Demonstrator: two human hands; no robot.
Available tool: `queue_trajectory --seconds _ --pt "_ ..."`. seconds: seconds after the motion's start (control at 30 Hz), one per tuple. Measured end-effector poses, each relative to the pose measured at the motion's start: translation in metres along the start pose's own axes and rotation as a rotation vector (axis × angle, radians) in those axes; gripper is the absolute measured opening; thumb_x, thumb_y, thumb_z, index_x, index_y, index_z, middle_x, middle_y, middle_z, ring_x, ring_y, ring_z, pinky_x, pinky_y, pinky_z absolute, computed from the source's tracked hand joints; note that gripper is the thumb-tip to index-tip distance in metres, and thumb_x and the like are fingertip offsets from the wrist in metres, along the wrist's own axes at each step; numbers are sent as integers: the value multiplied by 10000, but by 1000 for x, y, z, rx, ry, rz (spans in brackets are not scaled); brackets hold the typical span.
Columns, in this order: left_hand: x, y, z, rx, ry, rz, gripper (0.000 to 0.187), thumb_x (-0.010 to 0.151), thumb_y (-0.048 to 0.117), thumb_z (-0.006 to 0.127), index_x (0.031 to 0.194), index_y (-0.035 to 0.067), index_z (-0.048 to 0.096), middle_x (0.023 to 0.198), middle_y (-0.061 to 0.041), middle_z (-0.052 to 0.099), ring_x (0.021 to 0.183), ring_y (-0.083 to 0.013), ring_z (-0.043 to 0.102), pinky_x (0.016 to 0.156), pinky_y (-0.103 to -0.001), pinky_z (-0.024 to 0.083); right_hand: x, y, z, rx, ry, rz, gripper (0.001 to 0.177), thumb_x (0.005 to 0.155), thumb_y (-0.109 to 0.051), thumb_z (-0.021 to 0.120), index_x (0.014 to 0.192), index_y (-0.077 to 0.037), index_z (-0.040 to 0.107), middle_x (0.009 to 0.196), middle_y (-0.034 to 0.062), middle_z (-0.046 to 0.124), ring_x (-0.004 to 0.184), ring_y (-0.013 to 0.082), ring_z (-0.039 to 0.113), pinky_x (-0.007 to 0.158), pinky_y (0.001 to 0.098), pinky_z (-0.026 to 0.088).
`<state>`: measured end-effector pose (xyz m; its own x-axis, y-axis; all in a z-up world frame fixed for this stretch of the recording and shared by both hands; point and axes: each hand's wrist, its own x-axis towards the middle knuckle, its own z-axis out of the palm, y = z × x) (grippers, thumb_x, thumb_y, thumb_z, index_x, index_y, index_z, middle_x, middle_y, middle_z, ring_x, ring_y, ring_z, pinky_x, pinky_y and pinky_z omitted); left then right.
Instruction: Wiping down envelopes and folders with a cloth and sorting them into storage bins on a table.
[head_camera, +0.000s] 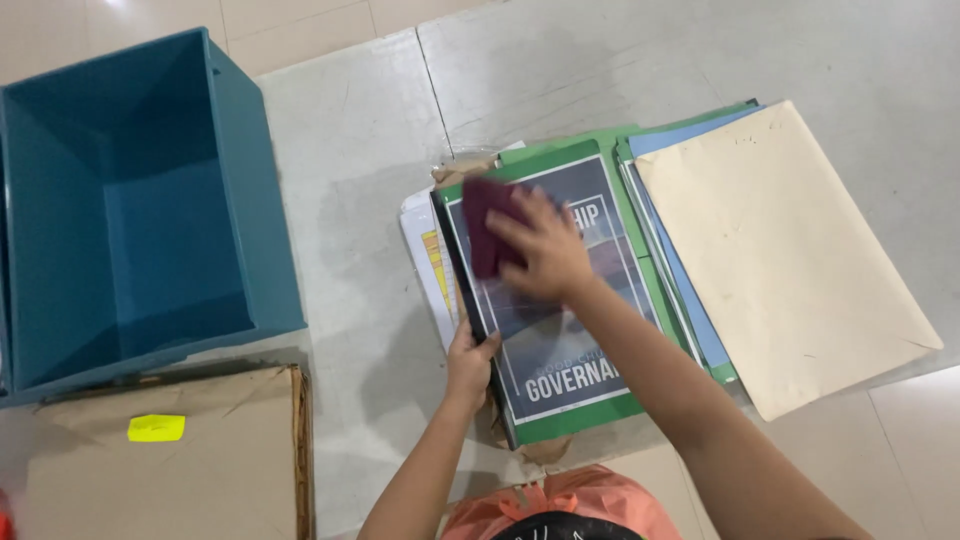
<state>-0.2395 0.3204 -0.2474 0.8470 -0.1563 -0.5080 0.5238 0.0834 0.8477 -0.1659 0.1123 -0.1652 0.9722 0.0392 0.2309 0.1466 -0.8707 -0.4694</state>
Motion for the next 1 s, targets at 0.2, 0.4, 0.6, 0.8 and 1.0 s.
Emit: queue_trajectory --seconds 0.2,0.4,0.6,0.8,1.0 --pt "-10 -1 4 -75 -58 97 354 962 8 609 1313 -18 573 1173 -81 700 1035 -169 652 933 -310 513 -9 80 6 101 249 344 812 903 -421 753 1599 -136 444 1578 323 367 1412 499 401 1187 562 355" --pt "-2 -11 2 39 3 131 273 994 17 645 1262 -24 611 999 -62 645 877 -158 585 799 -314 491 -188 26 -12 22 198 145 910 715 -311 795 1530 -113 441 1603 330 299 1470 573 296 1191 657 274" --pt "-73 89 33 14 -168 105 374 857 -28 684 1216 20 590 976 -36 695 831 -137 671 749 -323 568 -209 -1 -11 123 219 282 840 767 -267 772 1525 -121 442 1615 289 322 1520 500 286 1229 573 257" --pt "-153 166 62 314 -217 740 474 889 -49 677 1351 1 590 1130 -150 718 949 -248 712 814 -383 587 -131 -69 -37 1285 419 229 786 977 -333 663 1624 -51 319 1681 231 317 1573 365 297 1287 460 217" --pt "-172 228 82 1226 -221 1359 494 860 127 663 1347 49 658 1290 -266 704 706 -271 627 562 -386 537 -98 -64 -92 1485 616 322 712 931 -299 624 1545 -15 400 1536 240 442 1421 369 438 1195 486 346"
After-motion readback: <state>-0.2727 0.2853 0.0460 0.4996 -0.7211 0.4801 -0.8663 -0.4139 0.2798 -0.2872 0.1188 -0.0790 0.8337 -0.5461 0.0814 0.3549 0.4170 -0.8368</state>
